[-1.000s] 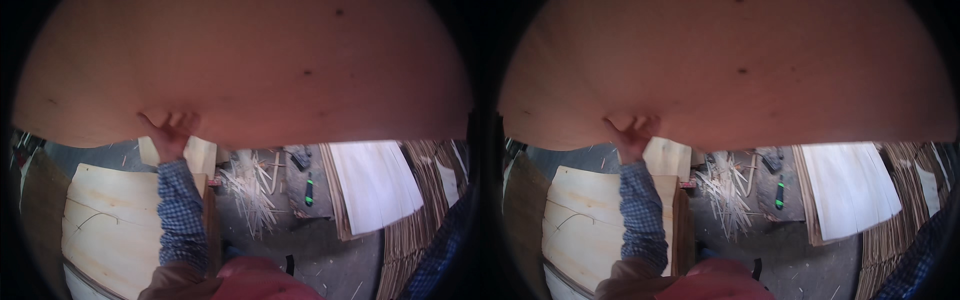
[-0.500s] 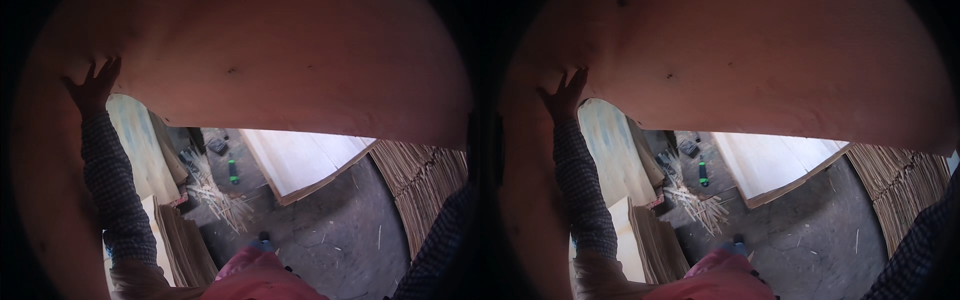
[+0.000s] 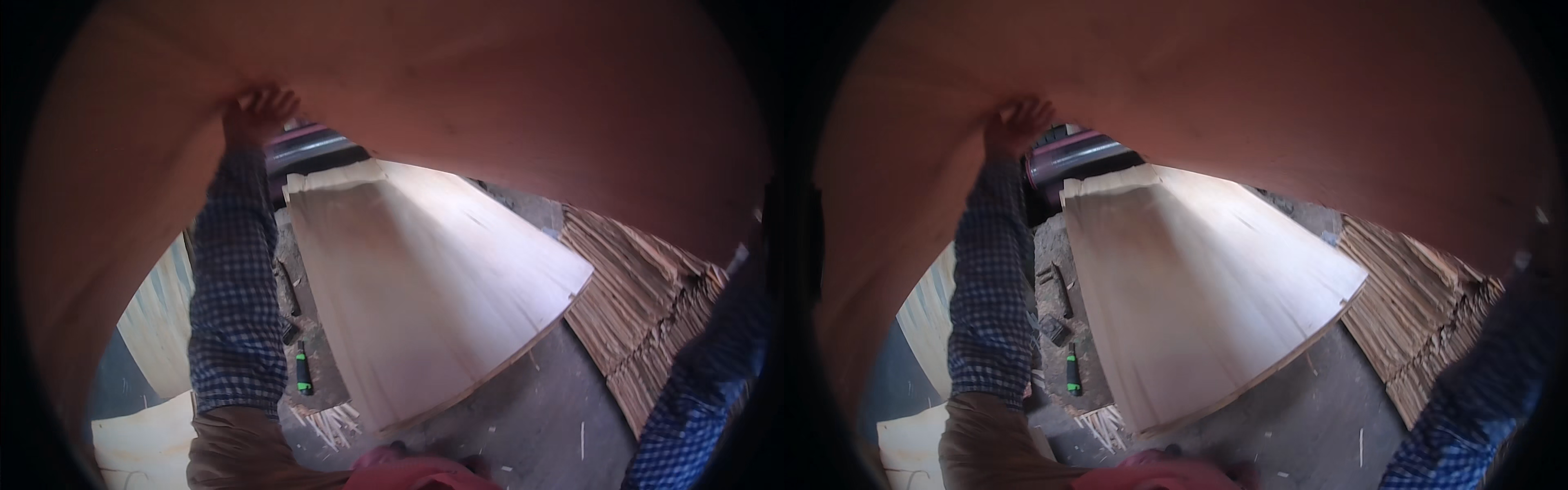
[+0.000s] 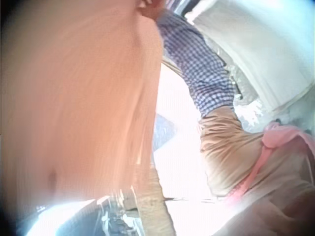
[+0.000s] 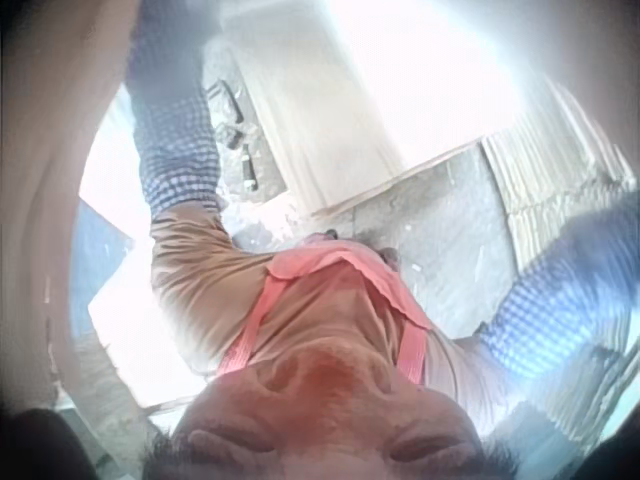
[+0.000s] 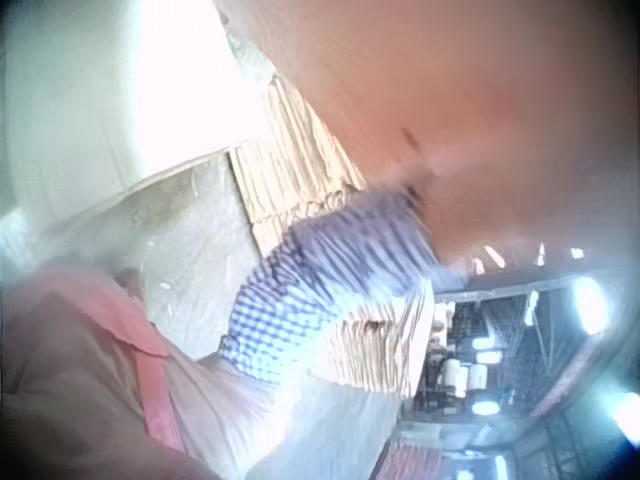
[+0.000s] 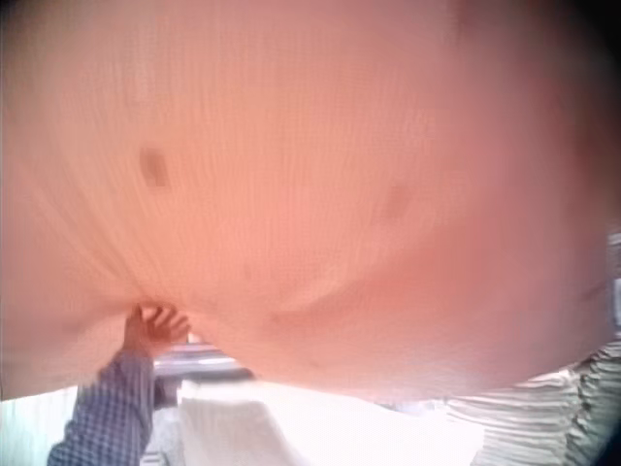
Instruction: The person picks up thin wood veneer sheets from stacks and feeds them one at a time into a mechanical roller machine.
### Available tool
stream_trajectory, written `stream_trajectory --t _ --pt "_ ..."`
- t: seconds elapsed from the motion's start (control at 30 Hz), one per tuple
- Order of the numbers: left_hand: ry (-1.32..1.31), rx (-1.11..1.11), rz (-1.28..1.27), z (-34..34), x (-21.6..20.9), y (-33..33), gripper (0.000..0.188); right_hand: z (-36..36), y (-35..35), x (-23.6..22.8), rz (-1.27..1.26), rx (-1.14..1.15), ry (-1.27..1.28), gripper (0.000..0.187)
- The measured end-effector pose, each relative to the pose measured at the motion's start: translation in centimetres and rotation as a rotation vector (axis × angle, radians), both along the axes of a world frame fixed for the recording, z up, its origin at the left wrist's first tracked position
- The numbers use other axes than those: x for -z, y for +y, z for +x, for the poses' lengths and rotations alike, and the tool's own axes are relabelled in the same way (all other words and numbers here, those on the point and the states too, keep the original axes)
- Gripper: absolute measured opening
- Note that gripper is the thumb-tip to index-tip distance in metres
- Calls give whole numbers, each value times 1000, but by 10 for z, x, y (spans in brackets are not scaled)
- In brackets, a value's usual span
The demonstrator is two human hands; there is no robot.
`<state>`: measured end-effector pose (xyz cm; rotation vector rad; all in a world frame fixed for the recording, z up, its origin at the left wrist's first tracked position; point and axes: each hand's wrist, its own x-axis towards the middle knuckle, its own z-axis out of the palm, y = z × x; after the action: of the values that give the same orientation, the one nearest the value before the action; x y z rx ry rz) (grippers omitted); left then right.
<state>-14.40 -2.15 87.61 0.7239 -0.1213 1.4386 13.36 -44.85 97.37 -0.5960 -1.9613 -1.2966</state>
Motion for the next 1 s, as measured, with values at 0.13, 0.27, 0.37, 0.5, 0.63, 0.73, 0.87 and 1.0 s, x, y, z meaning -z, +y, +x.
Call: stream_trajectory --t 0.13,0.27,0.37,0.5,0.63,0.73,0.87,1.0 --pt "-68 -19 85 3 122 -58 50 80 111 95 -152 -219 51 5" --pt "-78 -161 95 41 326 -195 54 146 161 252 -415 -97 69 9" --pt "-479 -194 -238 102 394 -294 66 202 168 339 -750 -81 124 15" --pt "-326 -519 -541 173 334 -354 63 234 165 404 -854 -113 228 26" --pt "50 -675 -590 173 318 -339 54 250 171 366 -726 -135 280 31" --pt "83 -712 -492 180 259 -309 43 269 202 297 -584 -128 245 25" --pt "110 -861 -308 191 172 -290 40 270 234 219 -330 -161 206 22" --pt "149 -670 -334 166 154 -193 35 265 315 189 -252 -113 137 17"
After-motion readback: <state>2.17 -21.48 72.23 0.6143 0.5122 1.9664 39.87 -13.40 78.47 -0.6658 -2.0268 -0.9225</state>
